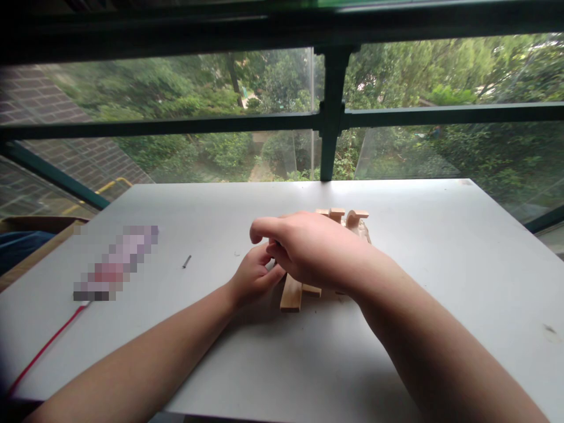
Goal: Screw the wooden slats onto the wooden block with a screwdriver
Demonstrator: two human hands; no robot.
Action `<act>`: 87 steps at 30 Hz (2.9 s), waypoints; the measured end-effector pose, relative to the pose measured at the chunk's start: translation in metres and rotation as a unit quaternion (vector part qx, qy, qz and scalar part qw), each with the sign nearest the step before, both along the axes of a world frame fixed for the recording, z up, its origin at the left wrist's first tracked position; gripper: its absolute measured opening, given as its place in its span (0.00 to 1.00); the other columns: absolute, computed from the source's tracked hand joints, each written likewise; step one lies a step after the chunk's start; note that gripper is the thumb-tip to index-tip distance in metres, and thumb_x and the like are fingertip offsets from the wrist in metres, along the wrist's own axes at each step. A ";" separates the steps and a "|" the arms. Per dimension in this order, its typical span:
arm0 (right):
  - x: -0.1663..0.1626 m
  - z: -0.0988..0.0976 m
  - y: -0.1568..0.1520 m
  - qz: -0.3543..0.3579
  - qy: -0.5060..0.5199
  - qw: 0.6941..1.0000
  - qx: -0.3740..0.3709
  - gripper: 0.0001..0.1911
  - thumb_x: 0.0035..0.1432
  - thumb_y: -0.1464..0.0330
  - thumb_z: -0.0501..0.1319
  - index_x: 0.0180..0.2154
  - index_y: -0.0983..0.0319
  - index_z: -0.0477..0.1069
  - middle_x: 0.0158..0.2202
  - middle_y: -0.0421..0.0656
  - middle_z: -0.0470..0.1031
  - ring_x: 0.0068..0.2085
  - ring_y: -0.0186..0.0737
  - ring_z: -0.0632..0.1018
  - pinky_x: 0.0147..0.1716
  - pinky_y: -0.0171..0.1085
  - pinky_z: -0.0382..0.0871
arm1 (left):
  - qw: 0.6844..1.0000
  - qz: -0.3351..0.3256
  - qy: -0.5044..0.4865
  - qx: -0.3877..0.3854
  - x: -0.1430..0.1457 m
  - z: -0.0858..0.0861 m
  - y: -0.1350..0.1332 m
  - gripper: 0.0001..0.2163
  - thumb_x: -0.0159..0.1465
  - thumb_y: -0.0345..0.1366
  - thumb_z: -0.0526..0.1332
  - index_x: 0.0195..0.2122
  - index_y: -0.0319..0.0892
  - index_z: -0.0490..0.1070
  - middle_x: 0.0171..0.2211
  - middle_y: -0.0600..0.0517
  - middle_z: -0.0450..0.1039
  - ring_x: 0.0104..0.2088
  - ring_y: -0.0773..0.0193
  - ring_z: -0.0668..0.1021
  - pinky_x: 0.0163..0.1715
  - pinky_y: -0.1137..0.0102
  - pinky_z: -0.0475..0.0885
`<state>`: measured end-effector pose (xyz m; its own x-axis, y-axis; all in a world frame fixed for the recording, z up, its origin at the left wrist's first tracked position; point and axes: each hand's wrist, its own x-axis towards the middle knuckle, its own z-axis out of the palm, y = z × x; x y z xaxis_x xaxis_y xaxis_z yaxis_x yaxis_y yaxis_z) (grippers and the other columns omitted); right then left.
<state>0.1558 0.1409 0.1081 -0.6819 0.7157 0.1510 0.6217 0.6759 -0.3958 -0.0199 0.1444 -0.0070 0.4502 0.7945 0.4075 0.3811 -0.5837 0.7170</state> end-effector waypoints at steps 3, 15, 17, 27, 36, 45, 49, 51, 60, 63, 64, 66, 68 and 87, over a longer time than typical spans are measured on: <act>0.000 0.001 -0.002 0.021 -0.001 1.000 -0.013 0.09 0.60 0.70 0.52 0.39 0.57 0.69 0.30 0.40 0.74 0.31 0.35 0.70 0.31 0.34 0.55 | 1.000 0.003 0.003 -0.001 -0.001 -0.001 0.000 0.07 0.61 0.36 0.57 0.37 0.40 0.70 0.37 0.49 0.74 0.37 0.61 0.75 0.36 0.69 0.71; 0.006 0.004 -0.006 0.002 0.001 0.999 -0.035 0.17 0.51 0.75 0.52 0.44 0.57 0.65 0.31 0.39 0.74 0.30 0.36 0.70 0.29 0.34 0.55 | 0.999 -0.014 -0.026 -0.034 0.002 0.000 0.001 0.06 0.61 0.35 0.56 0.30 0.39 0.67 0.28 0.53 0.70 0.30 0.65 0.71 0.32 0.71 0.68; 0.005 0.003 -0.006 -0.002 0.003 0.999 -0.032 0.18 0.51 0.75 0.52 0.44 0.57 0.65 0.32 0.39 0.74 0.30 0.36 0.70 0.30 0.34 0.55 | 0.999 -0.013 -0.028 -0.034 0.002 0.000 0.000 0.06 0.61 0.35 0.56 0.30 0.39 0.67 0.28 0.53 0.69 0.30 0.65 0.70 0.32 0.71 0.67; 0.004 0.004 -0.005 0.001 0.005 0.999 -0.038 0.17 0.51 0.75 0.52 0.44 0.57 0.64 0.31 0.39 0.74 0.29 0.36 0.70 0.28 0.34 0.55 | 0.999 -0.011 -0.025 -0.038 0.002 0.000 0.000 0.06 0.61 0.37 0.56 0.30 0.39 0.67 0.27 0.53 0.68 0.29 0.66 0.69 0.30 0.71 0.66; 0.002 0.003 -0.005 0.004 0.010 1.000 -0.017 0.15 0.51 0.73 0.54 0.43 0.58 0.64 0.29 0.39 0.73 0.28 0.36 0.69 0.28 0.34 0.54 | 0.999 -0.008 -0.025 -0.045 0.002 -0.003 0.000 0.07 0.61 0.38 0.56 0.33 0.39 0.68 0.31 0.51 0.72 0.33 0.63 0.73 0.32 0.71 0.69; -0.006 0.008 -0.006 -0.006 0.009 1.000 -0.023 0.13 0.52 0.72 0.56 0.42 0.57 0.65 0.29 0.38 0.69 0.29 0.35 0.68 0.28 0.34 0.52 | 0.999 0.041 0.009 0.002 -0.001 0.003 -0.001 0.09 0.59 0.38 0.59 0.35 0.37 0.72 0.31 0.51 0.73 0.35 0.61 0.74 0.33 0.71 0.70; -0.007 0.007 -0.005 0.015 0.020 0.999 -0.027 0.15 0.52 0.72 0.56 0.44 0.57 0.65 0.30 0.38 0.70 0.31 0.36 0.68 0.29 0.34 0.53 | 0.999 0.042 0.006 -0.012 0.001 0.008 -0.003 0.09 0.58 0.38 0.60 0.35 0.38 0.73 0.32 0.50 0.75 0.36 0.59 0.76 0.34 0.70 0.72; -0.006 0.006 -0.005 0.022 0.023 0.999 -0.027 0.16 0.52 0.72 0.56 0.45 0.57 0.64 0.30 0.38 0.70 0.31 0.36 0.68 0.29 0.34 0.53 | 0.999 0.040 0.005 -0.015 0.001 0.009 -0.004 0.08 0.58 0.38 0.59 0.35 0.38 0.73 0.32 0.50 0.75 0.36 0.59 0.76 0.33 0.70 0.72; -0.002 0.008 -0.006 0.019 0.015 0.999 -0.037 0.15 0.53 0.73 0.53 0.45 0.57 0.64 0.28 0.38 0.70 0.28 0.36 0.67 0.28 0.34 0.54 | 0.999 0.044 0.015 -0.003 -0.002 0.008 -0.003 0.07 0.58 0.38 0.60 0.28 0.39 0.68 0.27 0.53 0.71 0.29 0.65 0.73 0.29 0.73 0.69; -0.002 0.006 -0.006 -0.005 0.015 0.999 -0.035 0.17 0.55 0.72 0.53 0.47 0.57 0.63 0.29 0.39 0.70 0.28 0.36 0.68 0.28 0.34 0.55 | 0.998 0.054 0.007 0.007 -0.002 0.004 -0.003 0.08 0.59 0.39 0.59 0.29 0.39 0.67 0.27 0.53 0.70 0.29 0.65 0.71 0.29 0.73 0.68; -0.001 0.006 -0.005 -0.011 0.015 0.999 -0.034 0.17 0.55 0.72 0.53 0.47 0.57 0.62 0.29 0.39 0.70 0.28 0.36 0.68 0.28 0.34 0.55 | 0.999 0.051 0.004 0.008 -0.002 0.002 -0.002 0.08 0.59 0.39 0.58 0.29 0.39 0.67 0.27 0.53 0.70 0.29 0.66 0.71 0.29 0.73 0.68; 0.000 0.005 -0.005 -0.017 0.013 0.999 -0.032 0.17 0.55 0.72 0.53 0.47 0.57 0.62 0.29 0.39 0.70 0.28 0.36 0.68 0.28 0.34 0.55 | 0.999 0.041 -0.006 0.011 -0.002 -0.001 -0.001 0.07 0.60 0.38 0.58 0.30 0.39 0.67 0.26 0.53 0.68 0.28 0.67 0.69 0.28 0.73 0.67; 0.001 0.005 -0.005 -0.019 0.008 0.999 -0.030 0.17 0.55 0.72 0.53 0.47 0.57 0.62 0.29 0.39 0.70 0.28 0.36 0.68 0.28 0.34 0.54 | 0.999 0.029 -0.017 0.012 -0.002 -0.004 0.000 0.07 0.60 0.37 0.58 0.29 0.39 0.66 0.25 0.54 0.66 0.27 0.68 0.68 0.27 0.74 0.66; 0.002 0.004 -0.005 -0.024 -0.010 1.000 -0.016 0.13 0.60 0.68 0.52 0.48 0.57 0.61 0.29 0.40 0.72 0.29 0.36 0.70 0.28 0.33 0.54 | 1.000 -0.003 -0.022 0.005 -0.002 -0.006 0.002 0.06 0.61 0.36 0.58 0.29 0.40 0.65 0.27 0.53 0.69 0.29 0.67 0.70 0.29 0.73 0.67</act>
